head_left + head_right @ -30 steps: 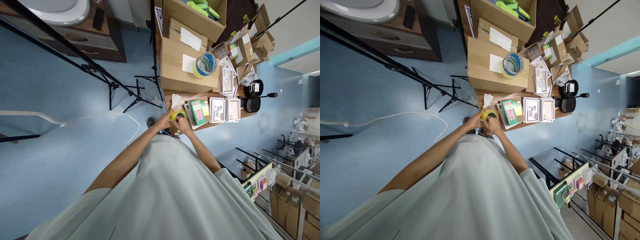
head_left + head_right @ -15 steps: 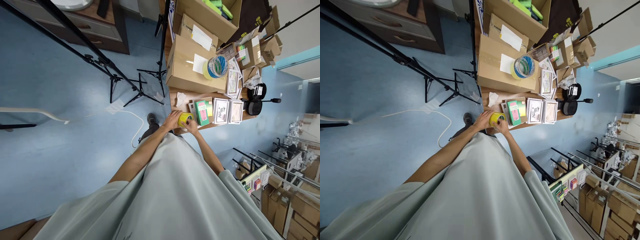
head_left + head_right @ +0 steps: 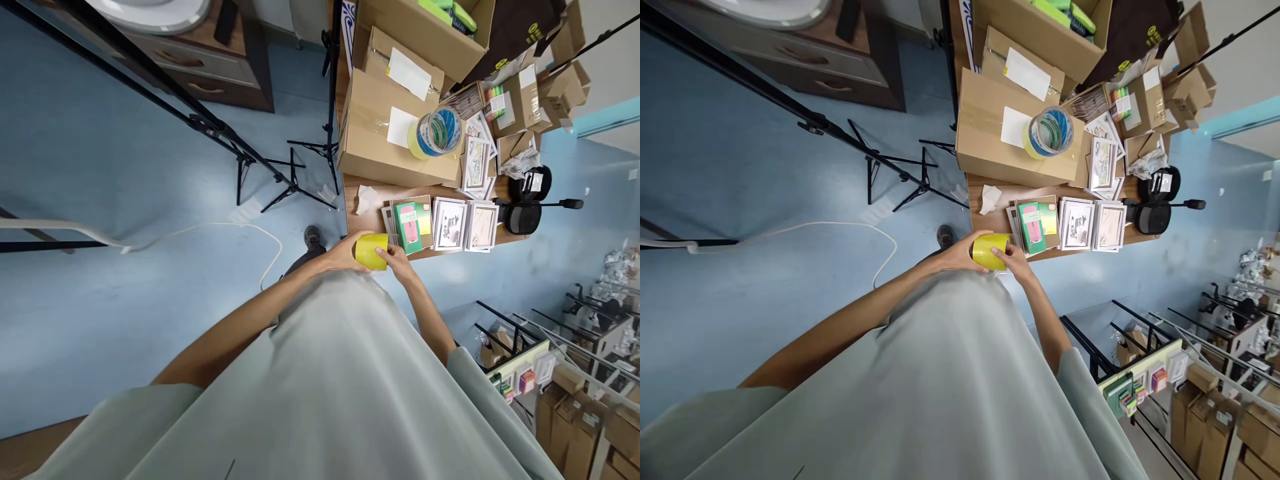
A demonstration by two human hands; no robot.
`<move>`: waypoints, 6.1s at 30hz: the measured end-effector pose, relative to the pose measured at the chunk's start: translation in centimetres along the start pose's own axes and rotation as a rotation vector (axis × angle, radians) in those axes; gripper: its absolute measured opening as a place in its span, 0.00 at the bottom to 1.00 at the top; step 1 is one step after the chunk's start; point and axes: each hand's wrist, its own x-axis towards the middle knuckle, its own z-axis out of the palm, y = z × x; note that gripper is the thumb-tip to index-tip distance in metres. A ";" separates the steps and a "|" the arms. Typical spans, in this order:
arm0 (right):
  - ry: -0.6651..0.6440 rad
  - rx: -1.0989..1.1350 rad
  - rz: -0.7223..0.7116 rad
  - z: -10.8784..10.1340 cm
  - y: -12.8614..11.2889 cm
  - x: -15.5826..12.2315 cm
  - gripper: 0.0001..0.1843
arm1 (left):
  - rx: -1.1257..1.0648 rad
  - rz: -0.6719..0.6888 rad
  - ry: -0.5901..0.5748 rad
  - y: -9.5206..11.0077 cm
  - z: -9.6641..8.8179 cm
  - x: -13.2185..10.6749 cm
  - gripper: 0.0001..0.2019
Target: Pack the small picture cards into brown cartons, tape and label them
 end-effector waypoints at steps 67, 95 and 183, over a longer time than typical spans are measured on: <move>-1.105 -0.712 -0.896 31.7 6.2 -25.4 0.31 | -0.572 0.232 1.434 6.9 14.3 -48.9 0.42; -2.455 -1.163 -0.115 93.9 53.2 -85.5 0.23 | -0.066 0.079 3.069 -9.7 45.3 -123.9 0.51; -1.764 -1.153 -0.557 172.5 120.6 -151.1 0.17 | 0.388 -0.444 2.378 -48.5 55.3 -255.2 0.12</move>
